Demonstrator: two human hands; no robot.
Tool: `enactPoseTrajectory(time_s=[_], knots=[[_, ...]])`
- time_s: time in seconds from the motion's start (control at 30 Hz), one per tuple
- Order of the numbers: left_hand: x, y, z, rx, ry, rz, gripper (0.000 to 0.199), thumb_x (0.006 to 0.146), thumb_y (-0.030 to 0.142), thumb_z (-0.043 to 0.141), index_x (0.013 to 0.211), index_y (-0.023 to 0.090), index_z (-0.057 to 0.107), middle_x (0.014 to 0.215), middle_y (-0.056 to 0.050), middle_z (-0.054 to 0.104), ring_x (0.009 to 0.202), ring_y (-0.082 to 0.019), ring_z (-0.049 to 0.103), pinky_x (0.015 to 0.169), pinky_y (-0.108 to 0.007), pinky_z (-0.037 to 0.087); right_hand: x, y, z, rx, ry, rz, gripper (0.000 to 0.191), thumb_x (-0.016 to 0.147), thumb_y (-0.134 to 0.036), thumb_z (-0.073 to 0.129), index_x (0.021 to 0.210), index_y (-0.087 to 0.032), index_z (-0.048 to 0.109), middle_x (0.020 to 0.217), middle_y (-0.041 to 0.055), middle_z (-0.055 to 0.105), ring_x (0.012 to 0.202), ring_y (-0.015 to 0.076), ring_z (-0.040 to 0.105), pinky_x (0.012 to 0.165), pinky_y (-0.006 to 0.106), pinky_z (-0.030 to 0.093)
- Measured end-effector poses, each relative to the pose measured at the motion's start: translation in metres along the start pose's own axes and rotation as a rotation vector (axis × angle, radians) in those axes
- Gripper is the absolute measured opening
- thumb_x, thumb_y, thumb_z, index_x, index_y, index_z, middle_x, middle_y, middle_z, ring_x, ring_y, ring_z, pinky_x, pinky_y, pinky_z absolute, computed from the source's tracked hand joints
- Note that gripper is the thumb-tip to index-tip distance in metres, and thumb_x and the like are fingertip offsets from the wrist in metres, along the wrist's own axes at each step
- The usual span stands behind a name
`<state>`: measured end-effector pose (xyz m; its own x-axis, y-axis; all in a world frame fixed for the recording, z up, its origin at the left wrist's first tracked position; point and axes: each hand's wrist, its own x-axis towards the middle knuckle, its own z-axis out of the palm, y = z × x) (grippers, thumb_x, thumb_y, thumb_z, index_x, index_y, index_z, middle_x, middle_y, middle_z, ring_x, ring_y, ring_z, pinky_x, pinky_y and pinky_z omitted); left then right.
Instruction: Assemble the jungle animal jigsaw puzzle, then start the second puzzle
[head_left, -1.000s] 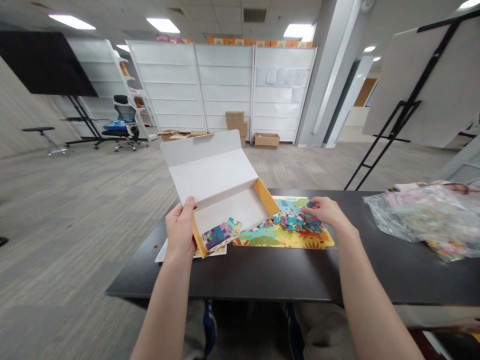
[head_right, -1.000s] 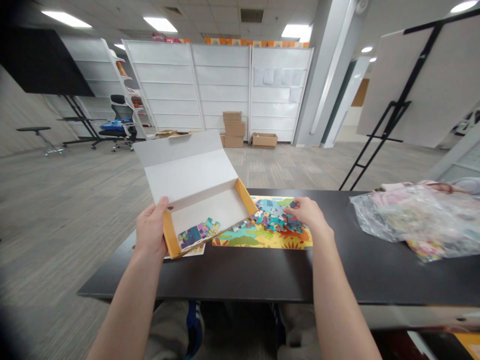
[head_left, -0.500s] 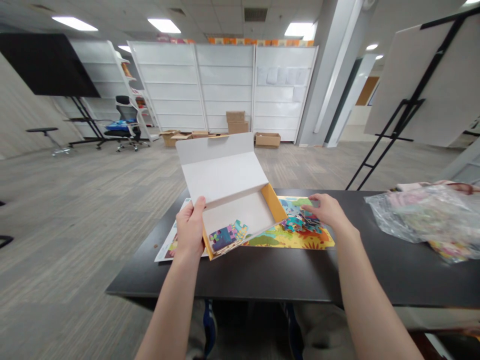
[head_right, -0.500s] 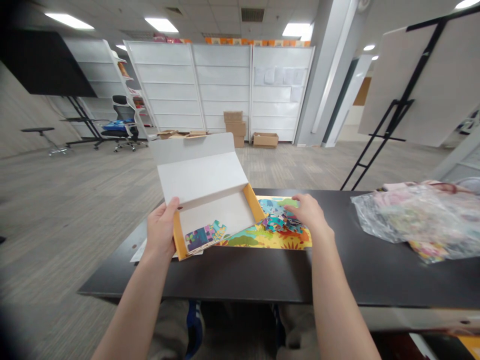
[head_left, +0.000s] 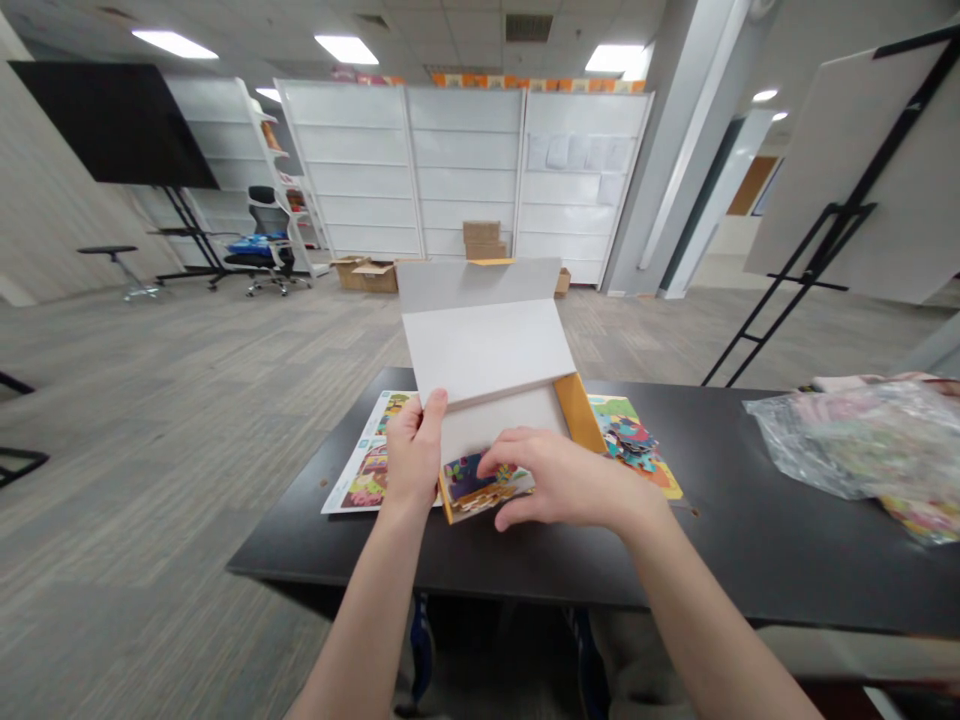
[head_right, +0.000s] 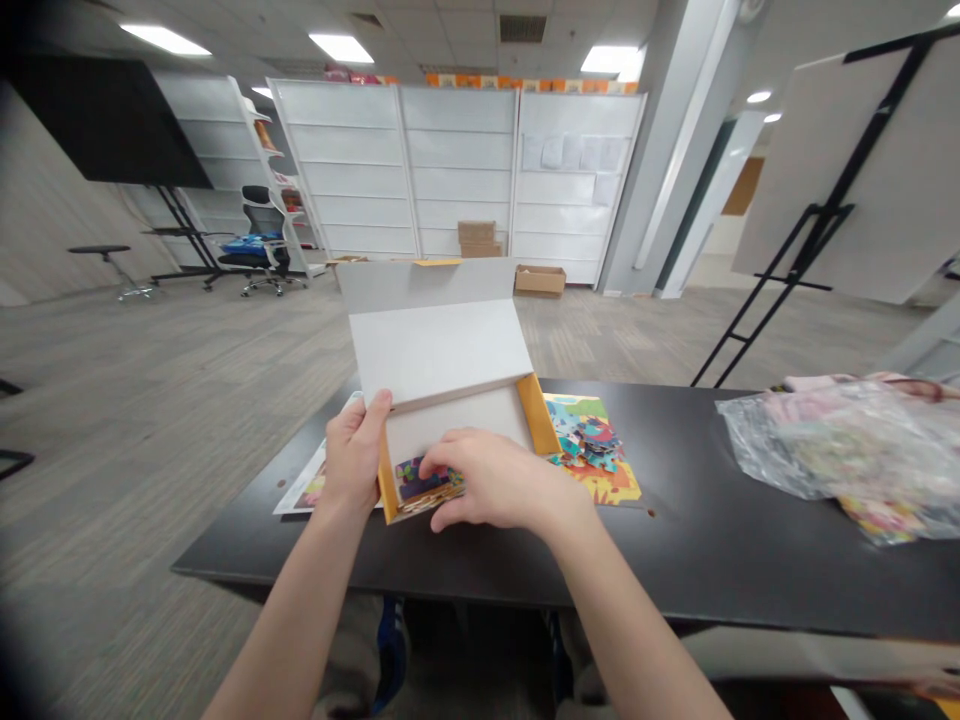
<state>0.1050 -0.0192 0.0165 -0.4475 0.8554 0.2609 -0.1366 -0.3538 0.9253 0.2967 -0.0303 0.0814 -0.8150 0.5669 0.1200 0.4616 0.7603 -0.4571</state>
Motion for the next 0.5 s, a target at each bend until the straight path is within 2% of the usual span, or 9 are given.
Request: enactPoseTrajectory(time_s=[0.1,0.33,0.43,0.5], knots=[[-0.001,0.001,0.001,0.016,-0.032,0.008,0.040,0.082,0.055,0.073,0.076,0.016,0.066,0.068,0.000,0.064,0.063,-0.014,0.057,0.059,-0.023,0.043,0.009,0.006,0.009,-0.003,-0.057,-0.013,0.031,0.077,-0.029,0.085,0.105,-0.020,0.076,0.106,0.0074,0.074,0.099,0.0234,0.067,0.090,0.033,0.049],[-0.003,0.003,0.003,-0.004,-0.082,-0.009,0.042,0.082,0.057,0.072,0.083,0.015,0.070,0.071,-0.002,0.067,0.062,-0.015,0.058,0.056,-0.024,0.044,0.010,0.017,0.004,0.232,-0.149,0.036,0.019,0.082,-0.032,0.082,0.096,-0.020,0.081,0.094,0.0026,0.079,0.083,0.0177,0.069,0.081,0.027,0.050],[-0.004,0.002,0.002,0.027,-0.095,0.004,0.039,0.085,0.055,0.070,0.082,0.016,0.069,0.071,-0.001,0.066,0.064,-0.016,0.058,0.058,-0.025,0.044,0.013,0.018,0.005,0.259,-0.126,0.045,0.016,0.085,-0.031,0.079,0.094,-0.019,0.080,0.091,0.0026,0.078,0.080,0.0165,0.068,0.078,0.026,0.049],[-0.004,0.000,0.002,0.057,-0.102,0.005,0.038,0.085,0.055,0.070,0.077,0.017,0.067,0.068,0.000,0.063,0.063,-0.015,0.056,0.058,-0.025,0.043,0.016,0.019,0.009,0.193,-0.054,0.053,0.013,0.089,-0.029,0.074,0.093,-0.019,0.080,0.088,0.0032,0.077,0.077,0.0163,0.067,0.077,0.027,0.049]])
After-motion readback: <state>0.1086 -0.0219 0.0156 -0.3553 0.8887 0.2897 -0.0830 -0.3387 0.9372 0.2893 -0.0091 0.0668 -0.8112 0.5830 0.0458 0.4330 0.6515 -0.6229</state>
